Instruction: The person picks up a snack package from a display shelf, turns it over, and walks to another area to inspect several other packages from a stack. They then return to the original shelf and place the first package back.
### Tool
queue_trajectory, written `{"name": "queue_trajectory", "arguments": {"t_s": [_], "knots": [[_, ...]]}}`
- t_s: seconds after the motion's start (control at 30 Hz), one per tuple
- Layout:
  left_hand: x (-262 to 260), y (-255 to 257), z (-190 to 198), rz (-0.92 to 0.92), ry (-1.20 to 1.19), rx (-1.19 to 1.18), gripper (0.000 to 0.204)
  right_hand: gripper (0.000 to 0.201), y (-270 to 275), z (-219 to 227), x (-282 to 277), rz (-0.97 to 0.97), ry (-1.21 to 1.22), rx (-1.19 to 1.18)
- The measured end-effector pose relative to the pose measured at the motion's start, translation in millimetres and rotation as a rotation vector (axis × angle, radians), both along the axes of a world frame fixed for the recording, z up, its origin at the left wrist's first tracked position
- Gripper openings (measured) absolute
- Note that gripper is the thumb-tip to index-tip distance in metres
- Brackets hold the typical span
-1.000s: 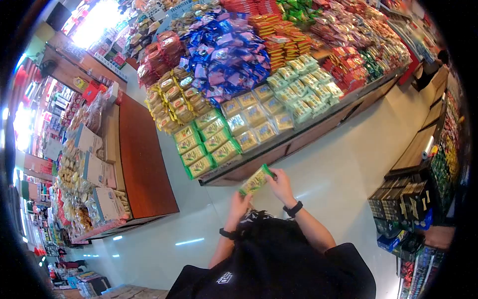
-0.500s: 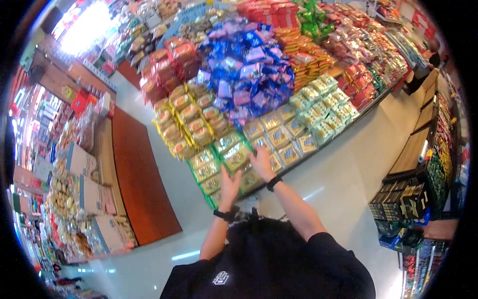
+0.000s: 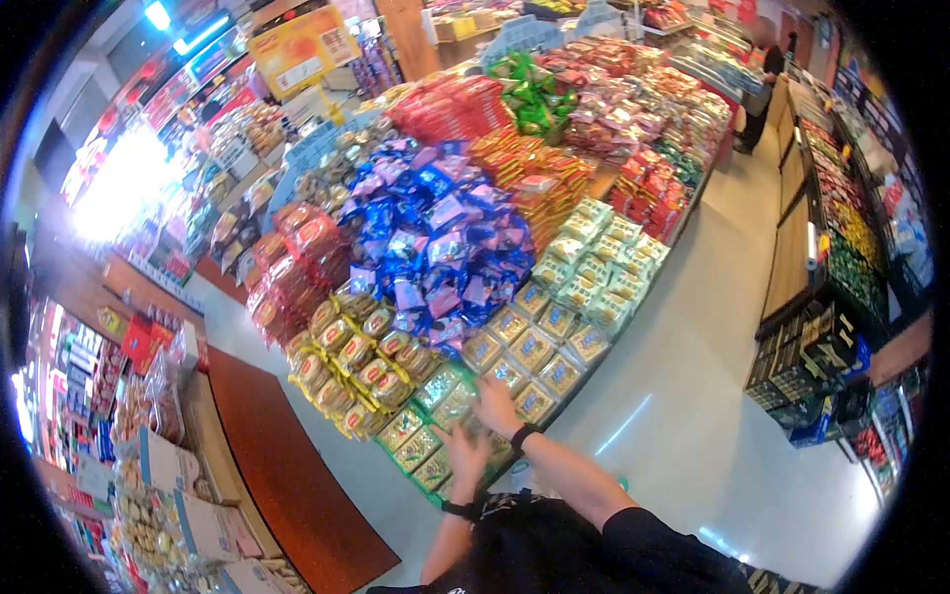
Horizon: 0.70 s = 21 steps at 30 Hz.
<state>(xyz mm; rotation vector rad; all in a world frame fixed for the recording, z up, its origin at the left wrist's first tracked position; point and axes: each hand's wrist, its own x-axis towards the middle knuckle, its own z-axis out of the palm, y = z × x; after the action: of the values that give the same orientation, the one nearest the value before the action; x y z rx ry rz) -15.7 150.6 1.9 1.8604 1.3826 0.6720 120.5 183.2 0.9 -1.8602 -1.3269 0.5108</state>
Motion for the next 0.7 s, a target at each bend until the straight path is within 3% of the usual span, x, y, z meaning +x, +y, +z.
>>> {"name": "queue_trajectory", "arguments": {"t_s": [0.03, 0.07, 0.17, 0.2, 0.23, 0.27, 0.37, 0.43, 0.47, 0.5, 0.57, 0.7], "knots": [[2, 0, 3, 0.023, -0.003, 0.034, 0.070, 0.039, -5, 8, 3, -0.018, -0.002, 0.005], [2, -3, 6, 0.022, -0.151, 0.006, 0.071, 0.039, -12, 16, 6, -0.025, -0.024, 0.099], [5, -11, 18, 0.015, -0.186, 0.060, 0.068, 0.030, -36, 22, 22, -0.057, -0.069, 0.254], [4, -15, 10, -0.001, -0.008, 0.231, 0.061, 0.024, -49, 28, 32, 0.015, -0.026, 0.182], [7, -18, 17, -0.022, -0.012, 0.238, 0.061, 0.019, -63, 27, 40, 0.085, 0.018, 0.106], [8, -25, 24, -0.062, -0.066, 0.205, 0.057, 0.010, -78, 27, 46, 0.096, -0.017, 0.319], [25, -52, 43, -0.170, -0.185, 0.171, 0.047, 0.008, -145, 38, 60, 0.101, -0.029, 0.304], [39, -70, 62, -0.384, -0.118, -0.101, 0.047, 0.009, -193, 51, 70, 0.066, -0.035, 0.311], [46, -78, 60, -0.526, -0.078, -0.174, 0.048, 0.010, -218, 47, 75, 0.075, -0.042, 0.255], [54, -90, 57, -0.554, -0.075, -0.171, 0.048, 0.010, -242, 44, 78, 0.085, -0.047, 0.199], [70, -118, 50, -0.832, -0.258, -0.357, 0.047, 0.011, -288, 39, 84, 0.047, -0.012, 0.152], [99, -155, 38, -1.112, -0.078, -0.425, 0.046, 0.018, -352, 37, 89, -0.033, 0.092, 0.004]]}}
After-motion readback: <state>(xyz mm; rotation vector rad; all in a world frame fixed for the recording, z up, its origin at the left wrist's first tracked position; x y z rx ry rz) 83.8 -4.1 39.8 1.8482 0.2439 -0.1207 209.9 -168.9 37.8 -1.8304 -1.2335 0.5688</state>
